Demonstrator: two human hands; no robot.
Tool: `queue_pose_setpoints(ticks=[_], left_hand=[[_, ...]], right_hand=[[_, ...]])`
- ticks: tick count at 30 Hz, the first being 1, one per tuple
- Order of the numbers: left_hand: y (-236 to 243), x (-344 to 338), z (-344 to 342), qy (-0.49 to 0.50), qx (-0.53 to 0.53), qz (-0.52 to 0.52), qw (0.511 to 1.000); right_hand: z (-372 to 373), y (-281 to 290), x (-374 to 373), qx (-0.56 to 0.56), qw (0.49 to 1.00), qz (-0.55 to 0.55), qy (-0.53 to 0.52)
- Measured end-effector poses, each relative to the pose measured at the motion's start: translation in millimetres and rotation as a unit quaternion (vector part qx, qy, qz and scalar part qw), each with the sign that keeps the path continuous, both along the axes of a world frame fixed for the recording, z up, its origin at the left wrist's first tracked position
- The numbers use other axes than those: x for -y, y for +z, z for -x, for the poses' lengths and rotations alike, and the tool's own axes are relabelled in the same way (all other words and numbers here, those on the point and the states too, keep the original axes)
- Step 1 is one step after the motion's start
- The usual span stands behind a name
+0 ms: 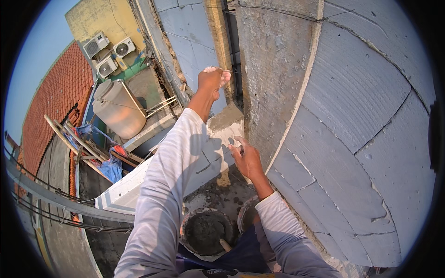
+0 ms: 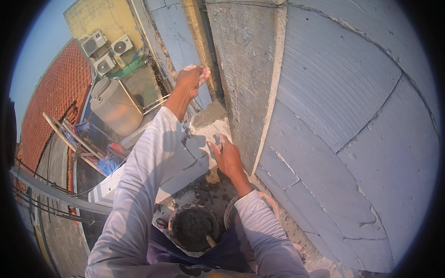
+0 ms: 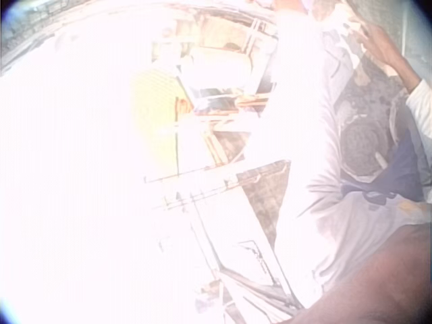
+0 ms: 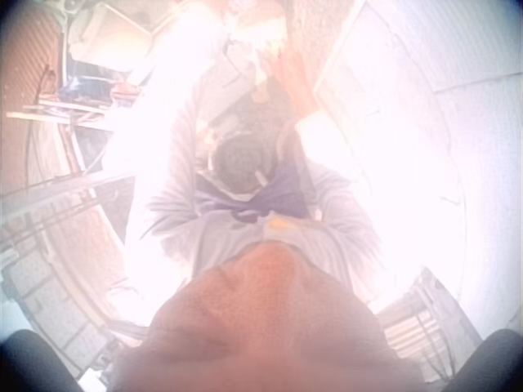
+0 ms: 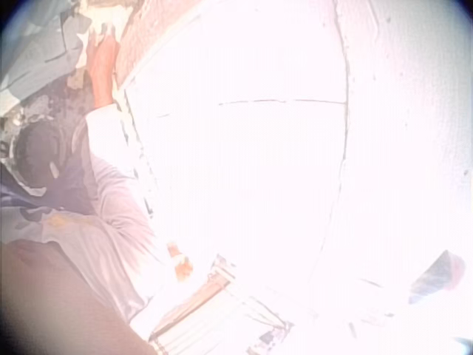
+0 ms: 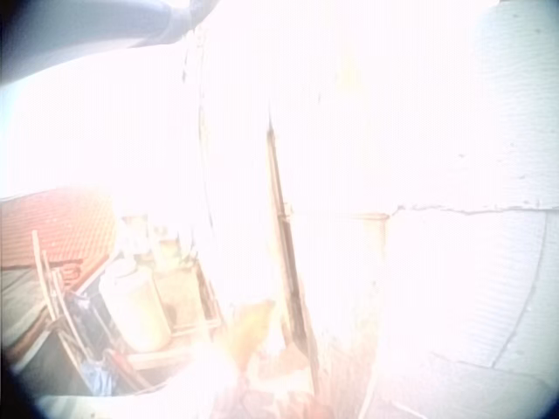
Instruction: The person scoops cement from buckets with a trowel and applies it to a wall or ledge, smoothing the surface. The person also handles a metal rod and a string, possibly for alignment or support.
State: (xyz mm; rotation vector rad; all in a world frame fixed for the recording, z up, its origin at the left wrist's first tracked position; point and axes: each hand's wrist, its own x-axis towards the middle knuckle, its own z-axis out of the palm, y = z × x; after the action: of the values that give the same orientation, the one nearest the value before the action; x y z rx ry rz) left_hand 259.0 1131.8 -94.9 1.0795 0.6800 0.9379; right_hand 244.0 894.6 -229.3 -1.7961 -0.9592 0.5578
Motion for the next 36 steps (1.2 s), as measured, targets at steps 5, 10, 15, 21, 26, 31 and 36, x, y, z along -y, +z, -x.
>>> queue_pose_setpoints(ticks=[5, 10, 15, 21, 26, 31, 36], left_hand=[[-3, 7, -2, -0.026, -0.013, -0.017, 0.999], [-7, 13, -3, -0.034, 0.002, -0.046, 0.998], [-6, 30, -10, -0.051, -0.006, -0.061, 0.997], [-4, 37, -15, -0.084, -0.072, -0.065, 0.992], [-3, 48, -16, -0.098, -0.053, 0.001, 0.994], [-12, 29, -19, -0.159, -0.042, 0.036, 0.986], [-18, 25, -21, -0.176, 0.003, 0.076, 0.981]], right_hand=[[-3, -8, -2, 0.023, 1.0, -0.006, -0.002], [0, -6, -4, 0.021, 1.0, -0.009, 0.0], [0, -10, -7, 0.02, 1.0, -0.011, 0.003], [-1, -9, -5, 0.02, 1.0, -0.019, 0.002], [-7, -6, 3, 0.003, 1.0, -0.024, -0.006], [-7, 1, 9, -0.032, 0.998, -0.046, -0.035], [-14, 3, 18, -0.014, 0.996, -0.068, -0.05]])
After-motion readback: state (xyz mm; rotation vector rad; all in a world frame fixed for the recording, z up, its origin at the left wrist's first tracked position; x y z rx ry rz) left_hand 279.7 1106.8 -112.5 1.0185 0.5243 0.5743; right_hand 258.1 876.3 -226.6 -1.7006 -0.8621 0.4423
